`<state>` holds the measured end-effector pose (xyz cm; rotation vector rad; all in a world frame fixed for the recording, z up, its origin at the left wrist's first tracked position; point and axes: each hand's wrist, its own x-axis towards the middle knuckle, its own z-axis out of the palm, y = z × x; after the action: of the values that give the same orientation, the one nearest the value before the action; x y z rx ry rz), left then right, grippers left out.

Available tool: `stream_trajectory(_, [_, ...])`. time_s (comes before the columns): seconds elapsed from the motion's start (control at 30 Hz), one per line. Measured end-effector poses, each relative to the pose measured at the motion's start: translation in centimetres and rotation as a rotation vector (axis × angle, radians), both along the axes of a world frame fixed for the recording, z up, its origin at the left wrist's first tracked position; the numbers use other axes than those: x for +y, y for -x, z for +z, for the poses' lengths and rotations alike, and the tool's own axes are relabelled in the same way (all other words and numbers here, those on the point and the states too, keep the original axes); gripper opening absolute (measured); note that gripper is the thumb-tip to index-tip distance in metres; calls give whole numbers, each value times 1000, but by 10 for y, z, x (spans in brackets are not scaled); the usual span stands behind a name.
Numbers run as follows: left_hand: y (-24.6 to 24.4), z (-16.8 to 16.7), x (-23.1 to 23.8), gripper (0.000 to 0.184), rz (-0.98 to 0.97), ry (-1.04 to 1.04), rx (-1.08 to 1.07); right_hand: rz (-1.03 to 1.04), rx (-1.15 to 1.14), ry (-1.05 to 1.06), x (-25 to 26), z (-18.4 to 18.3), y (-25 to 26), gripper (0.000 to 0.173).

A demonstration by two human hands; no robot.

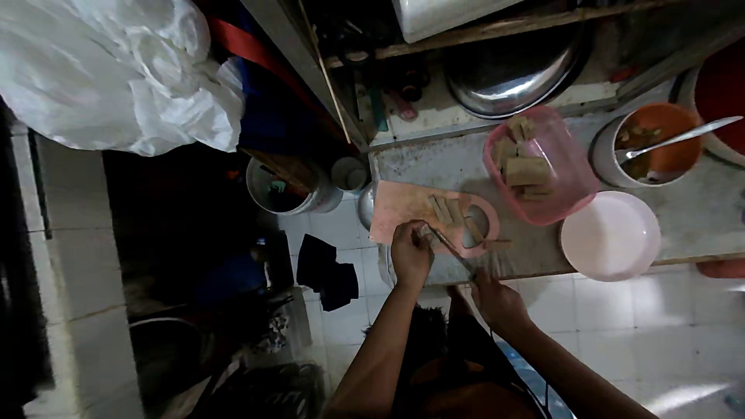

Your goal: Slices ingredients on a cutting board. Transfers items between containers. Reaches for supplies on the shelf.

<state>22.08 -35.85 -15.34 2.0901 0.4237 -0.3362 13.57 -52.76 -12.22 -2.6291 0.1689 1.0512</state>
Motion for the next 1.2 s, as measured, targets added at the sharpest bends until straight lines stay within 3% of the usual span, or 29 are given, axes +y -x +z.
stream_trajectory(0.17, [1,0,-2,31,52,-9,16,10,-102,-48,-10,-5,-1,44])
stream_trajectory(0.37, [2,3,-2,28,74,25,46,-19,-22,-104,-5,16,-14,43])
stream_trajectory(0.67, [3,-1,-4,28,122,68,32,11,-35,-104,3,11,-4,43])
stream_trajectory(1.03, [-5,3,4,33,19,13,89,-1,104,-64,36,-2,-43,50])
stream_trajectory(1.2, [-5,2,3,32,57,47,88,-47,138,-47,16,2,-15,52])
